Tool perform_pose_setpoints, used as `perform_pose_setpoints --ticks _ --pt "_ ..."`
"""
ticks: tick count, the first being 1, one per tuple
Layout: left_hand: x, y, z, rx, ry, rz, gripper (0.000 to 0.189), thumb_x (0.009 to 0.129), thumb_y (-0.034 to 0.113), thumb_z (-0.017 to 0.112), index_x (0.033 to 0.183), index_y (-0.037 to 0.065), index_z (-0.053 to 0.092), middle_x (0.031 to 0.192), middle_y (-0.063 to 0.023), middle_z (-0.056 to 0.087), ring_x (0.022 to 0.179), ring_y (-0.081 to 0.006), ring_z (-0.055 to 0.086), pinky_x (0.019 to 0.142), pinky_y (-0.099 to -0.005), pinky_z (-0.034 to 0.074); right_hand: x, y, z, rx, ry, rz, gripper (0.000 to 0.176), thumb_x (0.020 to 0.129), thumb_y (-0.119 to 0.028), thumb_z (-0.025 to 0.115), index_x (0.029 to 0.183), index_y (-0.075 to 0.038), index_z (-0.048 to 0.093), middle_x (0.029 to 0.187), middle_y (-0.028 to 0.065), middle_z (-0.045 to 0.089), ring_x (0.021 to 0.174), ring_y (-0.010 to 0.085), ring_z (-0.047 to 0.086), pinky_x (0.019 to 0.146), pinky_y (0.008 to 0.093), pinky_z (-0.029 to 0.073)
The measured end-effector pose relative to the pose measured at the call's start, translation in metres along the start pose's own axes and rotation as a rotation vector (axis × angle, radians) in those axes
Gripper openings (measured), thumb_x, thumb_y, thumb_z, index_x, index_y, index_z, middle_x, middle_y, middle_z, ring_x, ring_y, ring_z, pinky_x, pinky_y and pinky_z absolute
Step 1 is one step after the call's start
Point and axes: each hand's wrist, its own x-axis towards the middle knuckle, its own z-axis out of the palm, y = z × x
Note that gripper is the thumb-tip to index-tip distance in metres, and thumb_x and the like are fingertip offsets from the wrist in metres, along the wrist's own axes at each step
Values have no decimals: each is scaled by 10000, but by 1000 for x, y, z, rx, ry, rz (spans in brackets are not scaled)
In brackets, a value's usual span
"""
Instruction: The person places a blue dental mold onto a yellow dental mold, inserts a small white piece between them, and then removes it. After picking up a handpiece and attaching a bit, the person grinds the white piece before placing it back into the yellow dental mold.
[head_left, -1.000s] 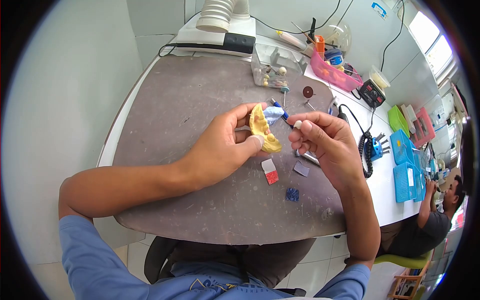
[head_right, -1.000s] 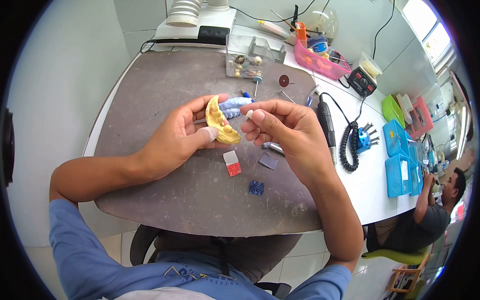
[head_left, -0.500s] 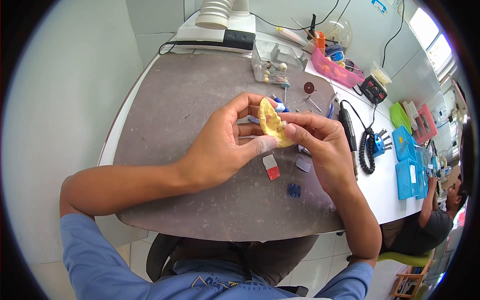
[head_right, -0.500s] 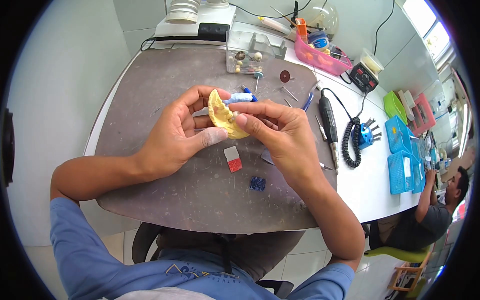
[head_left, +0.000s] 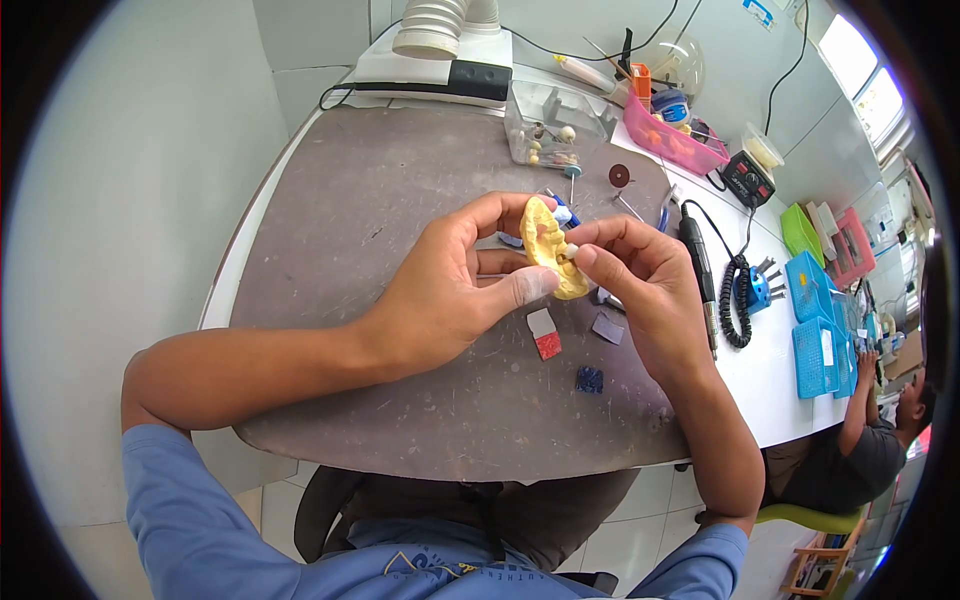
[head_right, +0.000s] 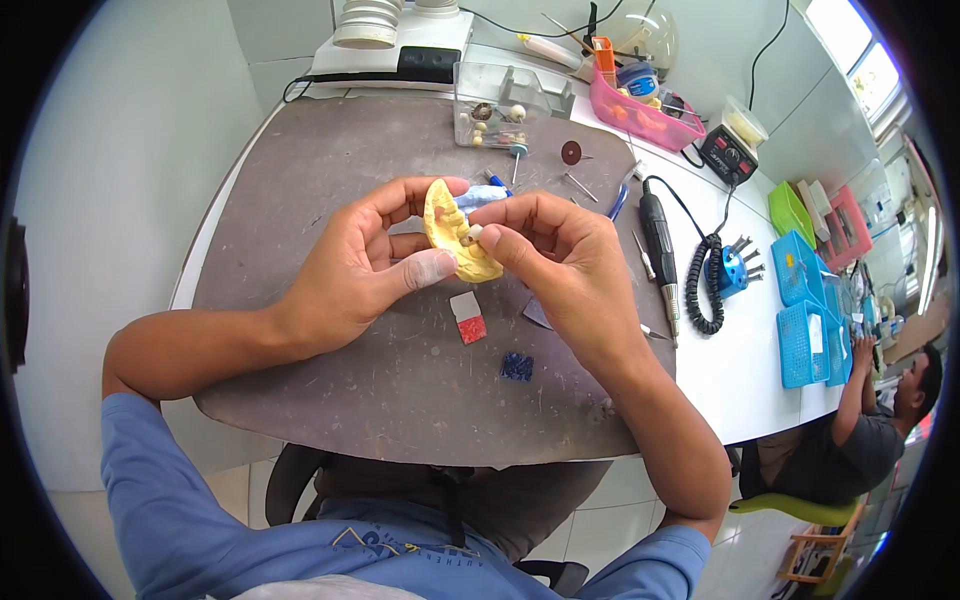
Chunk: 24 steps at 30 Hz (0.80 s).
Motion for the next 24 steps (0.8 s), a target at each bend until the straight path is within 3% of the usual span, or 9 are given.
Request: perform_pose_setpoints --ticks 9,24 --pt "0 0 0 -5 -14 6 521 894 64 642 1346 -19 395 1259 -121 503 1108 -182 587 974 -302 485 -1 0 0 -103 11 -10 229 895 -188 686 971 27 666 857 51 679 784 67 611 726 213 487" --pt "1 0 0 -63 2 17 499 878 47 662 1299 -21 402 1266 -124 491 1128 -190 582 987 -305 481 -1 6 1 54 32 33 237 888 -221 694 951 6 669 853 35 670 793 50 585 731 208 449"
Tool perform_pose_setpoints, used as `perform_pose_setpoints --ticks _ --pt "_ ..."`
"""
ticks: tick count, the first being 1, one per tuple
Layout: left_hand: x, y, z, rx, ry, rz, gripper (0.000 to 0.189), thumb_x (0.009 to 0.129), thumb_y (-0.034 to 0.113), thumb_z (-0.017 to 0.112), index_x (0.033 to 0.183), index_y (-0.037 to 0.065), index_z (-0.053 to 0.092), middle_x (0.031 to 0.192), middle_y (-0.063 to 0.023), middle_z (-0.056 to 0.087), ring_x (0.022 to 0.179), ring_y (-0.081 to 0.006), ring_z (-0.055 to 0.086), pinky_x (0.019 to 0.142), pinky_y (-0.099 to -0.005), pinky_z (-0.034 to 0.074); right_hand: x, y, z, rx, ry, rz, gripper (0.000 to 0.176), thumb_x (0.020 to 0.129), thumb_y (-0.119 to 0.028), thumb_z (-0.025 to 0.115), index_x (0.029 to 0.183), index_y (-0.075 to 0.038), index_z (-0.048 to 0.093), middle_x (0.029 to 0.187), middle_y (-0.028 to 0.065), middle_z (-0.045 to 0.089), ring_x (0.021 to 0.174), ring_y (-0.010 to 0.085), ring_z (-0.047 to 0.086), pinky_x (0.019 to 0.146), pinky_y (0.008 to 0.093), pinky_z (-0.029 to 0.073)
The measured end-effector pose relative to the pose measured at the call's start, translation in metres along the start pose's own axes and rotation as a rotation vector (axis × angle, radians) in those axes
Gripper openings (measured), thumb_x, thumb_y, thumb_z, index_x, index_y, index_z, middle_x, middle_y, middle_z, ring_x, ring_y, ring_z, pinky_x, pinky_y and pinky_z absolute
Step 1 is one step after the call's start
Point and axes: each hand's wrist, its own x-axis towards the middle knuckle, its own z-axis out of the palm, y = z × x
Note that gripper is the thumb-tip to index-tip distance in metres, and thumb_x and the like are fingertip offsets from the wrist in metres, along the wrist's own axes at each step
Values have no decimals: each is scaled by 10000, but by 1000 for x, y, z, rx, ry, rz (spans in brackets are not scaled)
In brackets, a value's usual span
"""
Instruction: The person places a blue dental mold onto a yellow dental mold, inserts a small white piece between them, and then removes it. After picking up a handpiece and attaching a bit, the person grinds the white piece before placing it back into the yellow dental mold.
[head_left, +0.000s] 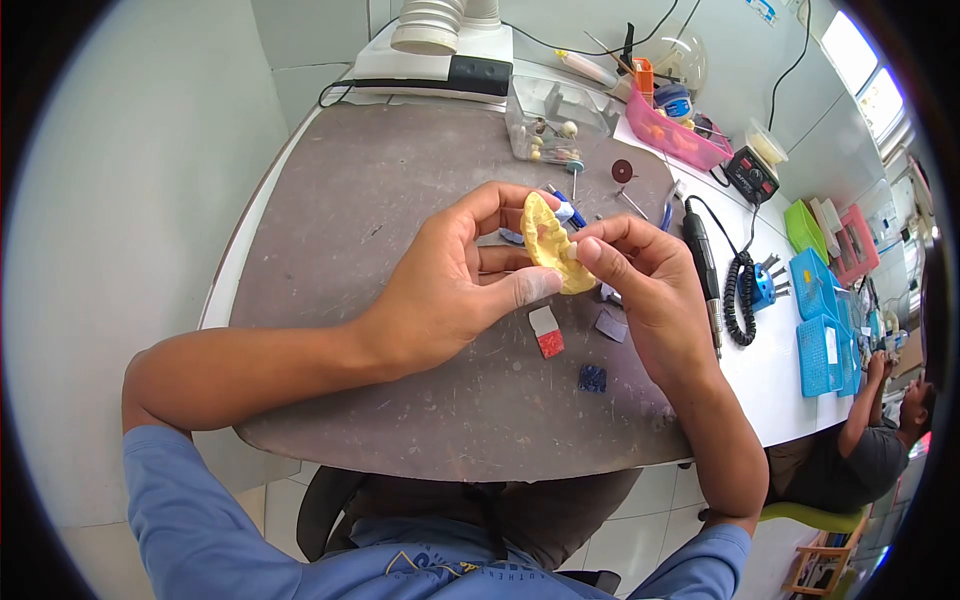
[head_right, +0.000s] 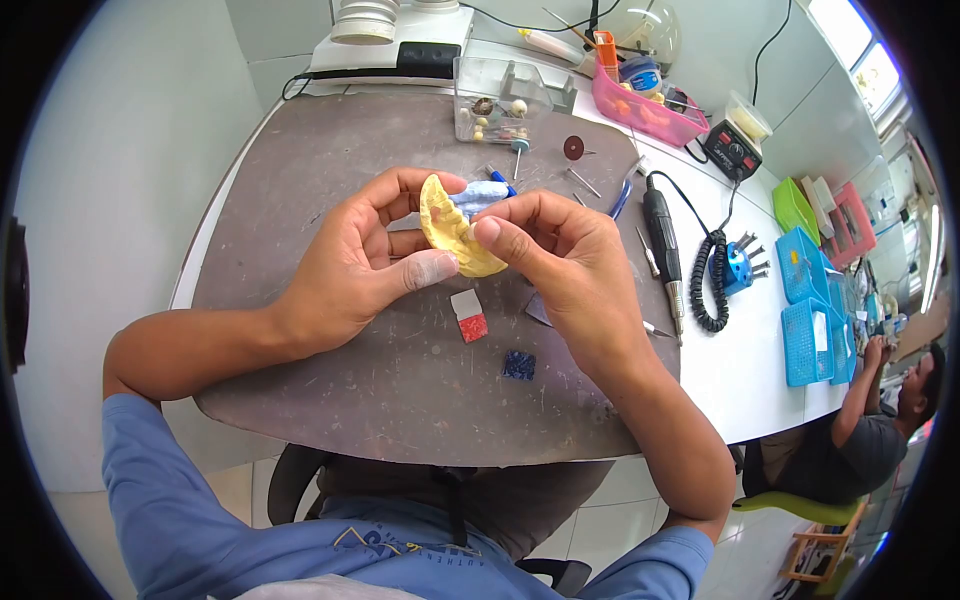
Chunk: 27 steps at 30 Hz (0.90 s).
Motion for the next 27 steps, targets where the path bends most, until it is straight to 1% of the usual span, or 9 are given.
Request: perform_pose_setpoints --ticks 8,11,15,17,24,27 --pt "-1 0 0 14 -3 8 493 875 66 672 1285 -21 411 1253 -118 500 1117 -187 589 983 -303 480 -1 -1 2 -39 -17 -36 235 898 -225 683 934 7 668 837 30 667 771 46 584 698 200 451" --pt "-1 1 0 1 -9 -3 491 876 80 675 1281 -19 415 1244 -117 505 1106 -186 596 972 -296 483 -2 -4 2 -103 -15 -24 240 904 -225 675 931 13 667 834 30 669 771 46 586 704 199 454" --pt "-1 2 0 17 -4 -14 493 879 95 677 1282 -20 415 1241 -118 506 1100 -185 600 962 -291 485 -2 -4 2 -97 -10 -27 237 910 -219 664 933 17 666 836 29 669 775 46 586 706 201 457" --pt "-2 2 0 18 -4 -16 497 880 104 678 1283 -24 418 1238 -119 508 1098 -184 602 958 -289 487 -1 -3 2 -116 -4 -66 226 913 -206 657 937 18 667 834 27 669 774 46 587 706 203 458" --pt "-1 0 -1 24 1 -12 507 879 93 677 1295 -35 418 1246 -128 508 1100 -188 602 960 -294 489 -1 -2 0 -106 -21 -42 201 901 -174 669 954 19 668 840 30 671 771 42 588 696 196 459" --pt "-1 0 -1 6 -12 -18 512 881 84 671 1305 -37 413 1254 -130 505 1102 -190 601 966 -295 489 -2 -2 1 -91 -7 -59 200 893 -174 682 941 20 675 817 28 669 748 38 585 671 193 458"
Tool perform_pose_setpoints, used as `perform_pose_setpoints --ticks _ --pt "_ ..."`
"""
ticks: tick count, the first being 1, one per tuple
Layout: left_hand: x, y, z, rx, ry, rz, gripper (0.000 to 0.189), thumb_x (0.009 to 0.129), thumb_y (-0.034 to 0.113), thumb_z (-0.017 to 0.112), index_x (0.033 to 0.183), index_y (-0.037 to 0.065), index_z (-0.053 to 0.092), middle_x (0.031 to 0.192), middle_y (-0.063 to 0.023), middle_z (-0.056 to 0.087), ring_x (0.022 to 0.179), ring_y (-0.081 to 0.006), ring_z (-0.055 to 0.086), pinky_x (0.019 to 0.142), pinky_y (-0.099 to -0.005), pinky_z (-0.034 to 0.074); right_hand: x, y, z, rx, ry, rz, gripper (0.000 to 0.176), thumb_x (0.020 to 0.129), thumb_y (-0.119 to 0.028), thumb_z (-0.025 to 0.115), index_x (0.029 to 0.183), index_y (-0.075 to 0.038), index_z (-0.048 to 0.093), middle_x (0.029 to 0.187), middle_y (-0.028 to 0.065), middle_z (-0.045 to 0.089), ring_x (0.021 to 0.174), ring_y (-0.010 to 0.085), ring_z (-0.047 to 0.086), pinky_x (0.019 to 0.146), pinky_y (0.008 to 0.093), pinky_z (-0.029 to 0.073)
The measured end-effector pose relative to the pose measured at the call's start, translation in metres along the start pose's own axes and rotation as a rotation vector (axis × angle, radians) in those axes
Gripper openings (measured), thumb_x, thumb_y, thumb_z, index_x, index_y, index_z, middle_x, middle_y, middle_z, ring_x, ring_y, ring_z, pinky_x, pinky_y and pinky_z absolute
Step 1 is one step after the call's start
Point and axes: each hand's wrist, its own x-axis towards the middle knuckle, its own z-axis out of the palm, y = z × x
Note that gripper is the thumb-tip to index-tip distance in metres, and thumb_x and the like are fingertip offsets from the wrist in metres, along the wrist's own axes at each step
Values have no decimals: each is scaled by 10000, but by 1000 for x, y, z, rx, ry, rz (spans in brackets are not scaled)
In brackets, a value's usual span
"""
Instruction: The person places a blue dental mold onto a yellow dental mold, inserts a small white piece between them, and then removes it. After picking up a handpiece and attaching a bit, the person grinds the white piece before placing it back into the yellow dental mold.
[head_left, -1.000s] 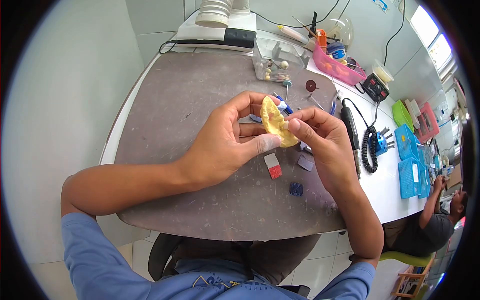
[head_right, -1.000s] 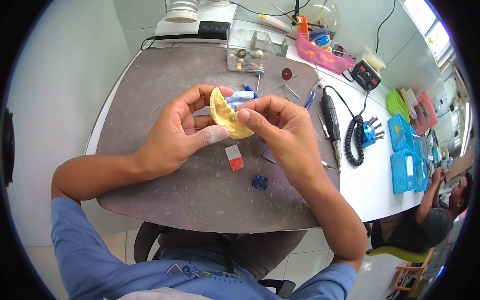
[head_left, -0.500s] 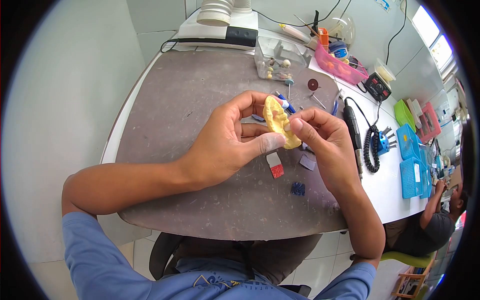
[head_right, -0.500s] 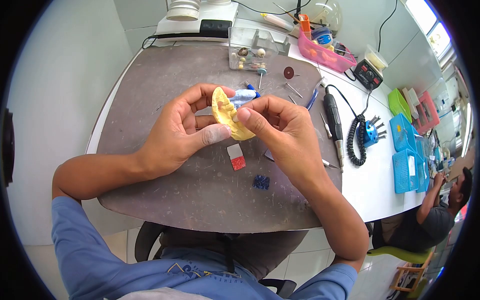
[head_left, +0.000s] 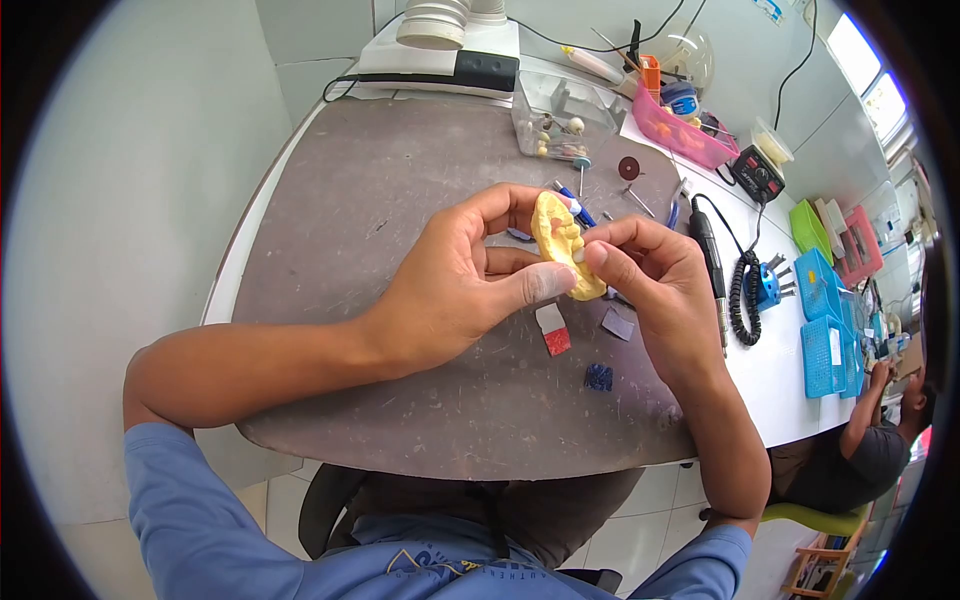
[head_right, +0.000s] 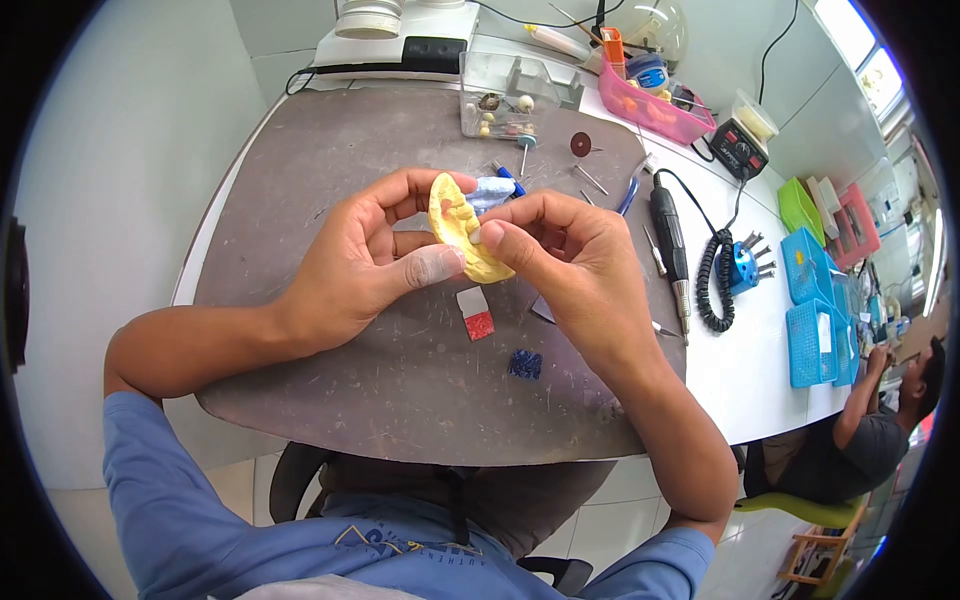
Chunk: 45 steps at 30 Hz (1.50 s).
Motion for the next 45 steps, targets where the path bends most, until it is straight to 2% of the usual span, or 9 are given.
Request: perform_pose_setpoints --ticks 15,18,20,23,30,32,35,42,45 --pt "1 1 0 -70 -34 -13 527 922 142 624 1366 -36 404 1261 -112 534 1075 -171 601 906 -302 529 1 1 -2 -74 1 -53 227 935 -180 624 942 36 693 803 30 665 755 46 575 677 206 452" --pt "0 1 1 -82 -30 -14 535 922 142 624 1374 -32 398 1244 -104 544 1078 -169 599 895 -300 533 9 7 -6 -166 174 -188 179 909 -142 633 973 15 693 882 68 688 796 131 626 739 262 483" --pt "-1 2 0 -56 -43 -5 530 922 141 624 1373 -26 401 1259 -107 535 1085 -169 595 893 -300 534 15 8 -17 -854 153 -472 192 859 -91 649 1034 -19 682 1010 110 684 925 251 632 838 334 486" --pt "-1 2 1 -64 -43 7 522 924 131 619 1373 -20 401 1279 -111 517 1091 -174 593 895 -303 535 21 13 -14 -932 34 -613 295 807 -63 668 1102 -52 661 1094 125 655 1037 316 581 896 381 464" --pt "-1 0 1 -33 -41 26 512 926 113 610 1375 -14 398 1279 -112 506 1093 -180 590 891 -310 535 25 16 -11 -1000 -74 -595 317 794 -81 684 1103 -37 626 1065 119 624 1018 313 569 881 403 466" --pt "-1 1 1 -24 -44 31 518 924 120 614 1377 -11 400 1277 -110 508 1092 -177 585 885 -304 533 25 13 -5 -999 -5 -495 301 786 -76 687 1075 -35 613 1018 124 611 995 319 568 849 407 475" --pt "-1 0 1 -25 -55 17 540 918 136 626 1382 -15 395 1287 -106 506 1098 -171 576 881 -300 531 31 24 -7 -1026 -17 -621 309 783 -77 687 1077 -40 601 972 137 608 980 319 577 814 413 481" --pt "0 1 1 -61 -67 -23 572 917 182 632 1392 -18 385 1274 -109 521 1111 -159 564 891 -310 534 30 18 -9 -1010 56 -547 268 798 -92 691 1043 -24 607 950 135 642 894 309 632 802 399 503" --pt "0 1 1 -77 -58 -23 570 929 185 615 1405 -12 371 1257 -118 546 1105 -163 574 895 -318 536 27 13 -15 -506 199 -254 267 893 -183 665 1076 5 615 965 124 693 808 169 675 718 278 528"
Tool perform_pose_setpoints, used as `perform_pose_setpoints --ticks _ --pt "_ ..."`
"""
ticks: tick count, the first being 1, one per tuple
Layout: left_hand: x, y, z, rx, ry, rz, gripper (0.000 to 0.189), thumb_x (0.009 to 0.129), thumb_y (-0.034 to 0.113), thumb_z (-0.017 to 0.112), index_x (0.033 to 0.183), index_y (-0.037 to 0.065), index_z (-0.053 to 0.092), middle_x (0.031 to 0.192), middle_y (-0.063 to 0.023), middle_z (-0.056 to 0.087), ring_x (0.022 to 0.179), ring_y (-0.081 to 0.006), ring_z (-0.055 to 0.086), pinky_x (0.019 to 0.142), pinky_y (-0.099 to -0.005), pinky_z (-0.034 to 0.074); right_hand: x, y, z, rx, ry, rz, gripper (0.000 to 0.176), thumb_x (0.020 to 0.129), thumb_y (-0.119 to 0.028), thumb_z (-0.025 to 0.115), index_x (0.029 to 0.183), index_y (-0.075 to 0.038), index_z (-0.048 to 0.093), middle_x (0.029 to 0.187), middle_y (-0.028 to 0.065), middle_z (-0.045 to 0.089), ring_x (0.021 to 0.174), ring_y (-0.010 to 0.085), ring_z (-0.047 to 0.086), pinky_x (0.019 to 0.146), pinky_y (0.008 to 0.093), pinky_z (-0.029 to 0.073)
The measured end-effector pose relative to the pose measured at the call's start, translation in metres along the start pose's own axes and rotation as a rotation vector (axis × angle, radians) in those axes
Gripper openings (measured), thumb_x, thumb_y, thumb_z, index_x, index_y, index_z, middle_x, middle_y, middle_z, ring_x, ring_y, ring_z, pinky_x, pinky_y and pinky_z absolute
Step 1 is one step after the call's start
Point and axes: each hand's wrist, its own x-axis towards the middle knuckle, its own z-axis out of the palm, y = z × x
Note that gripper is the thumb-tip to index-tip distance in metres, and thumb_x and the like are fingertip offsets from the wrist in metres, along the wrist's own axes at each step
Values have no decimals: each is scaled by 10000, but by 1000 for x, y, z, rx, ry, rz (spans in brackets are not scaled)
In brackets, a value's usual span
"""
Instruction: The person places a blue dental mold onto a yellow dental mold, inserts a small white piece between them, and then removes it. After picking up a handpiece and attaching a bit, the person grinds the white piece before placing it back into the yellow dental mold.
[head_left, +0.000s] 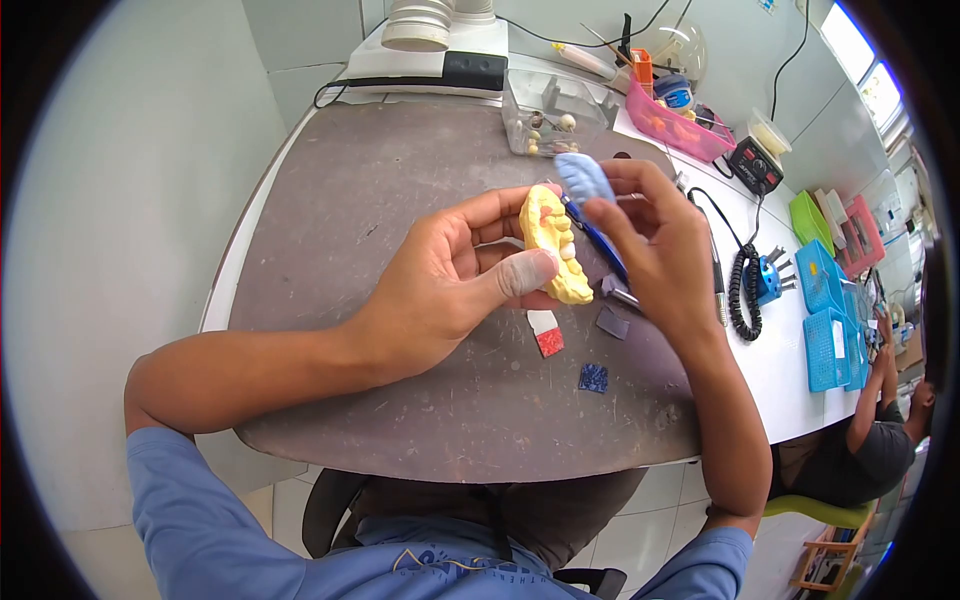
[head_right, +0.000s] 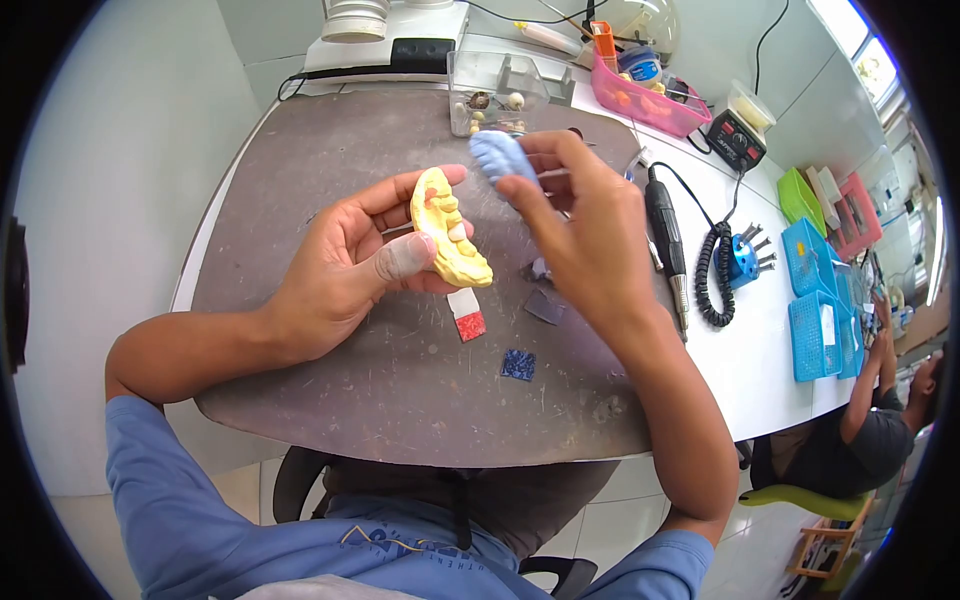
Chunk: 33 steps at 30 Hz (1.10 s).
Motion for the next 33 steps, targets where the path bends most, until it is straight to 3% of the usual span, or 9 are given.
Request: perform_pose_setpoints --ticks 1,4,7,16,33 --pt "0 -1 0 -12 23 -10 574 935 180 606 1415 -8 355 1251 -122 557 1099 -167 581 902 -320 533 0 0 -6 0 -1 -4 267 893 -183 665 1076 5 615 965 124 693 808 169 675 718 278 528" --pt "2 -1 0 -35 51 -21 582 943 166 591 1434 0 325 1240 -126 572 1092 -173 592 919 -320 523 -2 -4 -17 314 -106 241 347 931 -225 624 1159 36 592 944 52 670 844 107 637 753 245 509" --pt "2 0 -1 -48 65 -31 587 947 157 584 1441 1 308 1233 -129 576 1092 -175 595 941 -318 510 -3 -4 -19 510 -187 320 372 930 -225 621 1195 32 573 977 65 666 885 99 626 784 249 502" --pt "4 -3 -3 -64 70 -52 551 948 163 586 1408 -17 344 1267 -114 547 1123 -163 570 949 -318 500 -10 -17 -13 497 -247 236 434 874 -138 690 1242 34 536 1095 104 637 966 132 621 867 268 499" --pt "6 -4 -7 -37 77 -47 532 953 222 590 1388 -7 388 1237 -78 567 1084 -130 570 916 -298 483 -13 -16 -11 514 -274 254 456 863 -152 710 1246 18 531 1095 96 639 964 117 626 809 235 503"
